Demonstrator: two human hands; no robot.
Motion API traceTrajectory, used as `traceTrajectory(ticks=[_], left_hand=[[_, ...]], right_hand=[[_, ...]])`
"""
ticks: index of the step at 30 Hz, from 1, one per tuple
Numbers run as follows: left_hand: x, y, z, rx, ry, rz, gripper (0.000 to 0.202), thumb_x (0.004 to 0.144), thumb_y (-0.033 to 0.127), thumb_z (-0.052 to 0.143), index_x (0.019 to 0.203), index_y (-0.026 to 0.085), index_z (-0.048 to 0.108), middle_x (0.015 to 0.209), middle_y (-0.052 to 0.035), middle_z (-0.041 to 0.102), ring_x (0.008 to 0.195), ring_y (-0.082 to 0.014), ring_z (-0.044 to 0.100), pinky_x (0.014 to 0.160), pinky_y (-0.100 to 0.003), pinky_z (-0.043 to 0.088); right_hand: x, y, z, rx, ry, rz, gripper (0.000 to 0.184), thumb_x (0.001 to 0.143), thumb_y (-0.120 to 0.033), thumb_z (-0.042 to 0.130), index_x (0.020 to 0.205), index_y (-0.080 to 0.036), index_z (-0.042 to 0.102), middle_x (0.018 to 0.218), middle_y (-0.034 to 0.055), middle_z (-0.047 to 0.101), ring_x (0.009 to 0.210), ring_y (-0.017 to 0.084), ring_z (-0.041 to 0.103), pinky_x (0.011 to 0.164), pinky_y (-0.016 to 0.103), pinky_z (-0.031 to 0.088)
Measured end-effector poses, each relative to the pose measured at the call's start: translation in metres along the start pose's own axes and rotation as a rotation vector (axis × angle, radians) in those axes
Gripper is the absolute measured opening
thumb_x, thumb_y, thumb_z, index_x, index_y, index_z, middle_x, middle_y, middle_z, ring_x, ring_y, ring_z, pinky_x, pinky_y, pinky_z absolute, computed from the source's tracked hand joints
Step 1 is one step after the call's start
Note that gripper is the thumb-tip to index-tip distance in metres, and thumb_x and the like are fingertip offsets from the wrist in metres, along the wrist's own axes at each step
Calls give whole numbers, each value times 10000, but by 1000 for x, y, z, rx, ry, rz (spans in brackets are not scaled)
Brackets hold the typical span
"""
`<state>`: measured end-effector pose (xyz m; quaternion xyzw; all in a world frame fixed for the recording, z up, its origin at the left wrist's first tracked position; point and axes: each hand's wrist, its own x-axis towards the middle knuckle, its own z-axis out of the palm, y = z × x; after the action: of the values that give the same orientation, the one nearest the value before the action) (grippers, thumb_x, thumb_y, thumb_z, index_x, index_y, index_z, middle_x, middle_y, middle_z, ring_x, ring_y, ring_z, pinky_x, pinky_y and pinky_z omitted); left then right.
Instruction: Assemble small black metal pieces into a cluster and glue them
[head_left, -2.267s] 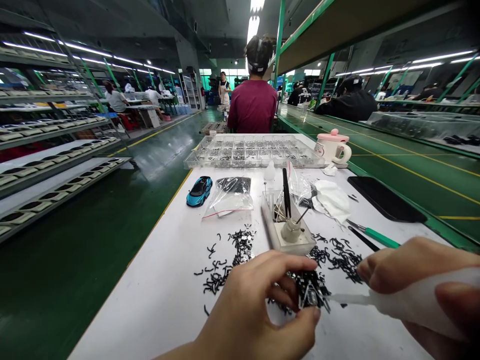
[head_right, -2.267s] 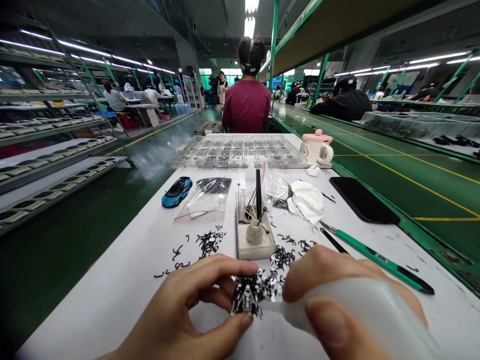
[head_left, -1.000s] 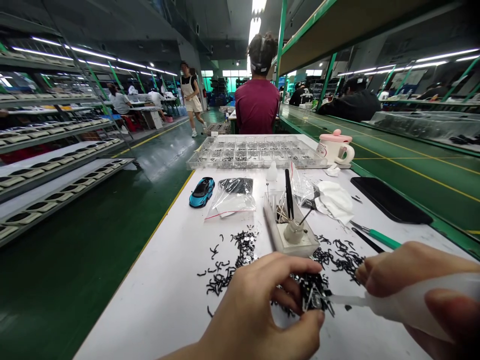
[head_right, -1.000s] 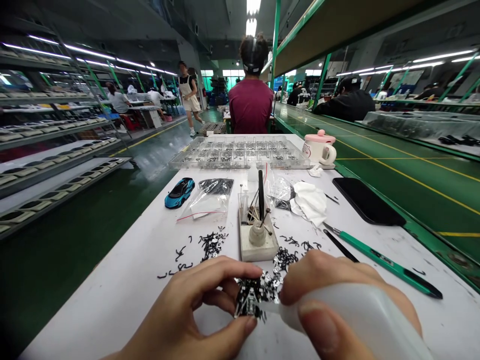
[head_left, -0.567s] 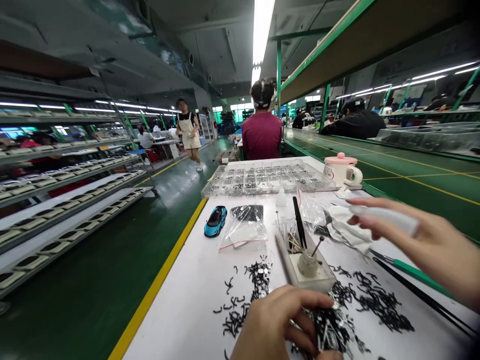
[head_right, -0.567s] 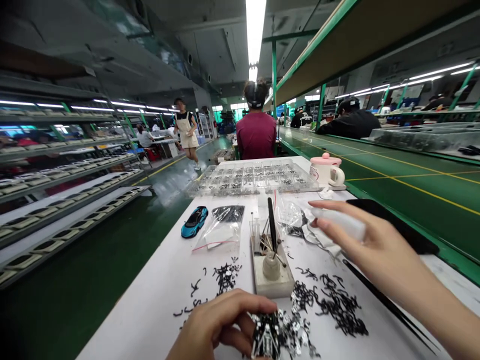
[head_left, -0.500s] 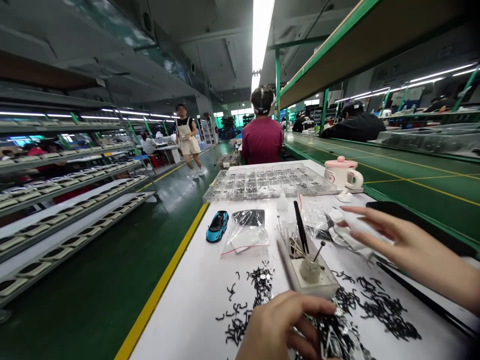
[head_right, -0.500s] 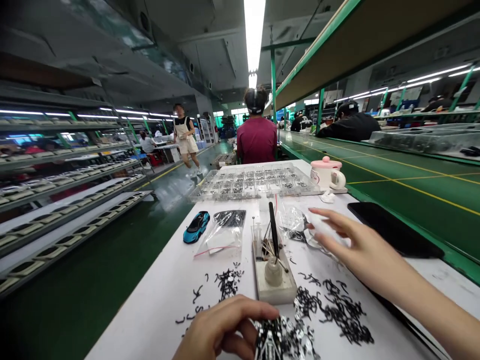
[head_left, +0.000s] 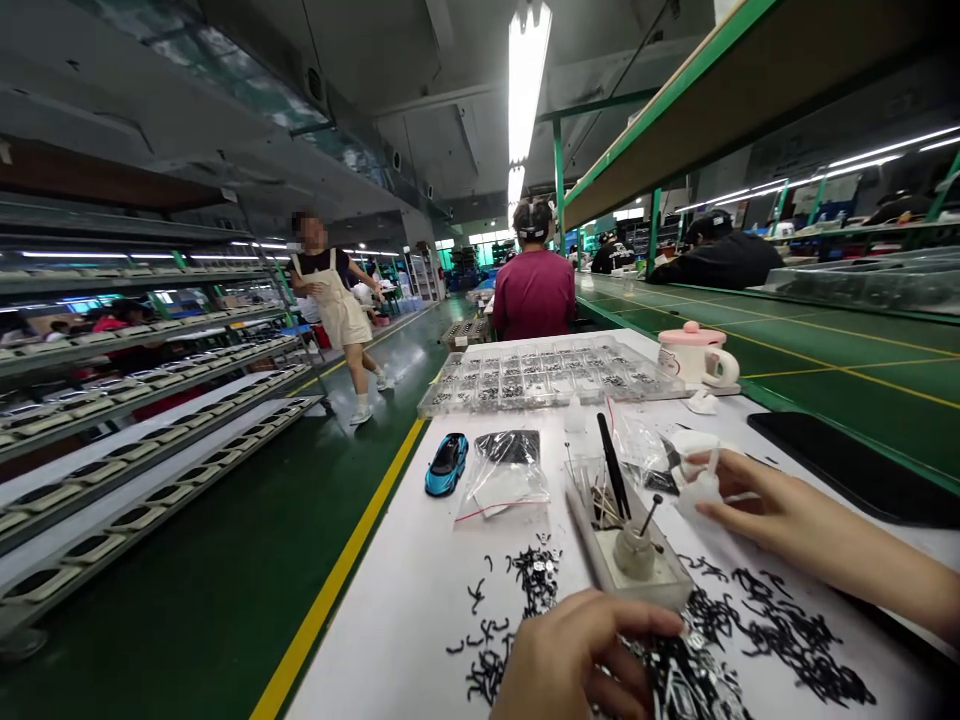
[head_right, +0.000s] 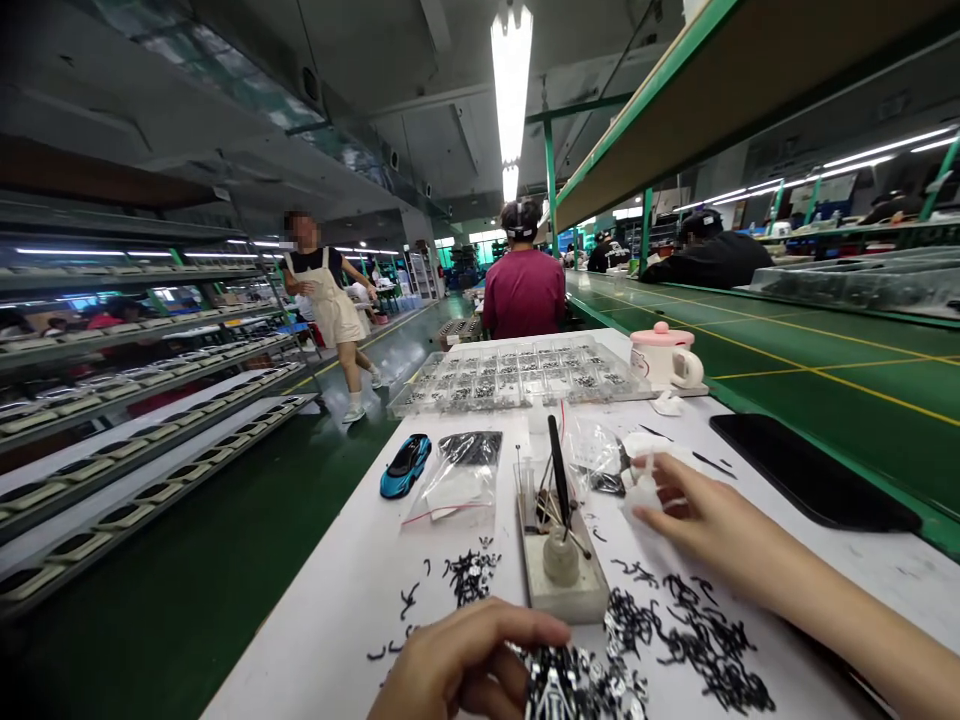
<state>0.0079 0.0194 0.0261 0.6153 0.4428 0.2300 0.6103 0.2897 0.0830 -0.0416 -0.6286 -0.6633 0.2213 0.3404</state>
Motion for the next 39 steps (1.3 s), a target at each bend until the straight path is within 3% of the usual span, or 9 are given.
traceTrajectory(ticks=[3, 6, 8, 10, 13, 17, 21, 30, 39], left_hand=[[-2, 3, 1, 27, 42, -9, 497, 539, 290, 763, 1026, 191, 731, 745, -22, 501, 662, -151, 520, 660, -273, 454], [-4, 7, 2, 14, 98, 0, 401, 628, 230, 703, 1028, 208, 712, 743, -1, 491, 659, -130, 514, 639, -243, 439], [-5, 9, 2, -34, 151, -6, 380, 661, 228, 702, 1039, 200, 690, 731, 16, 480, 656, -116, 510, 647, -228, 432], [-5, 9, 1, -91, 186, -10, 385, 686, 245, 720, 1062, 184, 665, 709, 30, 470, 647, -104, 499, 643, -217, 418], [-1, 4, -2, -179, 165, -31, 449, 707, 293, 755, 1121, 185, 620, 675, 48, 450, 637, -96, 477, 627, -204, 394], [6, -6, -5, -225, 135, -38, 510, 713, 307, 773, 1170, 189, 582, 692, 38, 505, 669, -107, 502, 650, -207, 404], [7, -6, -4, -235, 119, -38, 484, 718, 288, 764, 1155, 177, 588, 670, 43, 508, 637, -95, 500, 618, -191, 398], [4, 0, -3, -235, 90, -46, 486, 702, 285, 762, 1131, 142, 583, 623, 54, 498, 604, -89, 489, 601, -190, 404], [5, -6, -7, -201, 125, -24, 481, 745, 329, 744, 1180, 206, 577, 758, 0, 604, 753, -160, 581, 719, -265, 434]], right_hand=[[-9, -16, -16, -97, 141, 1, 631, 747, -638, 542, 1226, -237, 448, 1092, 115, 611, 962, 307, 605, 827, 473, 503], [-25, -45, -26, -246, 295, -108, 487, 792, -617, 519, 1099, -241, 480, 970, 78, 592, 820, 267, 590, 711, 422, 479], [-37, -65, -25, -228, 147, -160, 288, 875, -519, 482, 946, -241, 502, 829, 33, 584, 687, 198, 555, 581, 322, 441], [-49, -81, -18, -171, -185, -180, 185, 941, -385, 438, 852, -241, 514, 722, -4, 568, 614, 154, 512, 519, 265, 387], [-64, -95, -4, -185, -469, -270, 131, 946, -228, 462, 844, -238, 544, 733, -31, 586, 625, 129, 519, 559, 252, 378], [-76, -99, 8, -275, -463, -364, 210, 844, -137, 619, 1014, -252, 579, 948, -21, 661, 812, 179, 631, 701, 291, 451], [-80, -98, 20, -443, -441, -442, 278, 727, -72, 665, 960, -212, 608, 912, 14, 700, 758, 234, 669, 641, 309, 462], [-74, -89, 39, -578, -370, -576, 225, 715, 7, 528, 817, -192, 551, 753, 5, 651, 523, 176, 594, 452, 289, 242], [-83, -108, 20, -435, -596, -475, 221, 744, 11, 574, 843, -186, 577, 838, 6, 662, 680, 162, 621, 565, 241, 416]])
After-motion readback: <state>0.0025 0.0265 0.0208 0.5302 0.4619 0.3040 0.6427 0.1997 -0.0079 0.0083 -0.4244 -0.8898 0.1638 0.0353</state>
